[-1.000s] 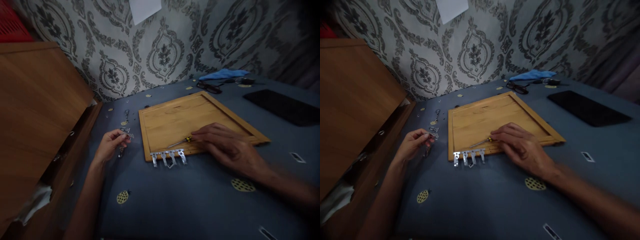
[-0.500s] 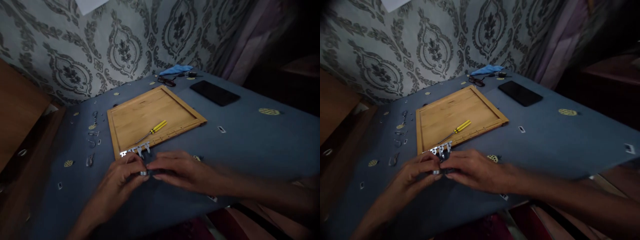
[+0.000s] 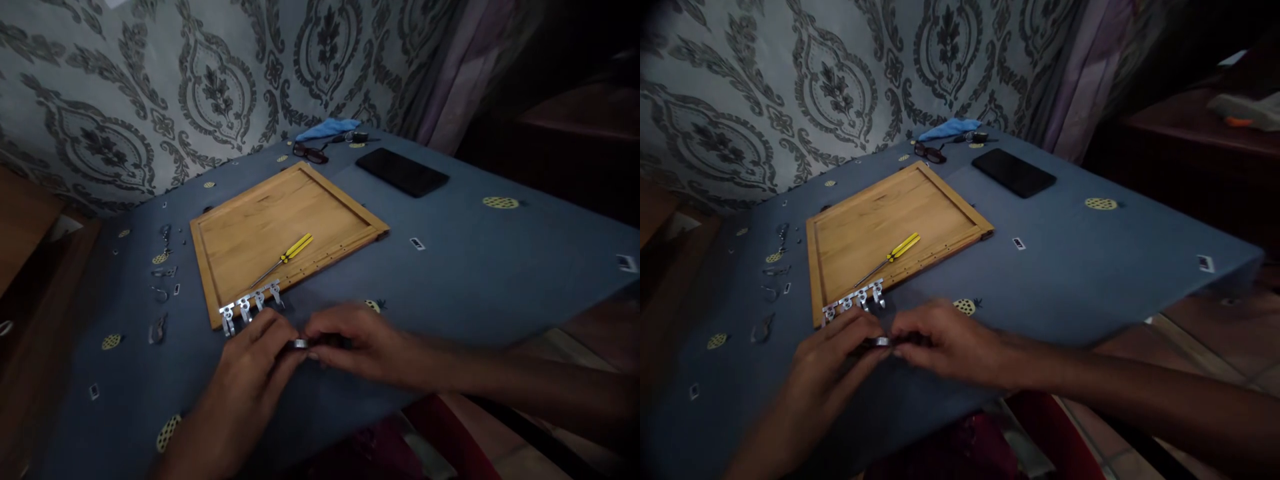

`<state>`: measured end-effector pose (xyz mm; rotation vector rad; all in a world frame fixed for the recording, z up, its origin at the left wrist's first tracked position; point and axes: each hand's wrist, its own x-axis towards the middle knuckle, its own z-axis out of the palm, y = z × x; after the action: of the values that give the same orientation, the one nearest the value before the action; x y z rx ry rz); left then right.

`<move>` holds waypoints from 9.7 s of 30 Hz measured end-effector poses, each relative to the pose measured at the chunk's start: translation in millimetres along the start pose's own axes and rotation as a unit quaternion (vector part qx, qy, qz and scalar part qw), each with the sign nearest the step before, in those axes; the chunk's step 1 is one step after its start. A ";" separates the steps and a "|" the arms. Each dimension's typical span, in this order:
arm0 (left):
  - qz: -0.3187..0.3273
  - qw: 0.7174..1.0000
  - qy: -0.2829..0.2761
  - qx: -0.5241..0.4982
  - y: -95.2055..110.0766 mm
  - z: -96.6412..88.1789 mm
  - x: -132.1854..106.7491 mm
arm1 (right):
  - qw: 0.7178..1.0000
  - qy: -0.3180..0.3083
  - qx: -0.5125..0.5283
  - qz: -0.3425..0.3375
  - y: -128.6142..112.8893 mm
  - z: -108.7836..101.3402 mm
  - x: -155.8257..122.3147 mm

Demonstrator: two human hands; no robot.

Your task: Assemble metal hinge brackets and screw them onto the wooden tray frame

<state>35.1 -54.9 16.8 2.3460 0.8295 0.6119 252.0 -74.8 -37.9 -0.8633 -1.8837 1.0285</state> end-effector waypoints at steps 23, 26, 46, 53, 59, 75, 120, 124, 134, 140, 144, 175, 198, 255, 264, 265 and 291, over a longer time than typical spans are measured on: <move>-0.164 0.972 0.061 -0.157 10.4 14.1 -4.4 | 0.930 0.097 -0.286 -0.209 -8.8 -5.2 -19.1; -0.146 0.976 0.079 -0.141 9.8 18.2 -5.8 | 0.928 0.092 -0.298 -0.206 -8.4 -3.6 -18.3; 0.018 0.975 0.109 0.193 -7.6 7.8 7.9 | 0.981 0.033 0.159 0.104 -7.2 -9.9 6.7; -0.031 0.979 0.051 0.196 -24.6 -5.0 35.0 | 0.933 0.062 0.260 0.239 5.3 -16.3 24.9; -0.065 0.979 0.026 0.193 -36.8 -6.4 41.7 | 0.901 0.052 0.313 0.296 14.7 -17.7 36.3; -0.089 0.981 -0.015 0.169 -33.3 -0.8 48.8 | 0.891 0.053 0.295 0.341 12.1 -21.1 39.3; -0.170 0.971 -0.038 0.165 -24.1 3.4 54.4 | 0.967 0.086 -0.239 -0.007 16.7 -33.1 17.2; -0.173 0.972 -0.035 0.158 -24.1 5.0 53.0 | 0.900 0.040 -0.403 -0.158 23.4 -38.4 11.3; -0.141 0.978 0.000 0.153 -27.1 8.8 46.6 | 0.894 -0.015 -0.411 -0.176 33.0 -42.0 11.1; -0.133 0.977 0.009 0.168 -28.1 10.8 46.3 | 0.884 -0.046 -0.433 -0.169 33.1 -41.9 11.1; -0.125 0.978 0.017 0.166 -28.0 10.7 44.6 | 0.885 -0.046 -0.431 -0.169 31.0 -41.7 11.5; -0.144 0.976 0.025 0.159 -28.7 12.2 45.6 | 0.882 -0.018 -0.434 -0.182 29.4 -40.7 12.3; -0.136 0.978 0.031 0.157 -29.9 14.0 45.1 | 0.869 -0.056 -0.466 -0.157 26.0 -39.9 14.8; -0.139 0.976 0.033 0.162 -28.8 14.3 45.1 | 0.881 -0.079 -0.445 -0.142 27.2 -42.7 13.9; -0.137 0.977 0.034 0.162 -29.2 13.3 45.2 | 0.886 -0.082 -0.433 -0.141 28.1 -42.3 14.1; -0.137 0.977 0.034 0.161 -29.2 13.4 45.3 | 0.887 -0.081 -0.432 -0.143 28.1 -42.4 14.2; -0.162 0.982 0.101 0.013 -33.9 -39.1 43.5 | 0.879 -0.072 -0.445 -0.157 25.3 -43.5 19.1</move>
<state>29.0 10.4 33.4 2.1289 1.2868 0.7072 286.3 -33.4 -39.0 -0.9236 -2.5521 -0.0341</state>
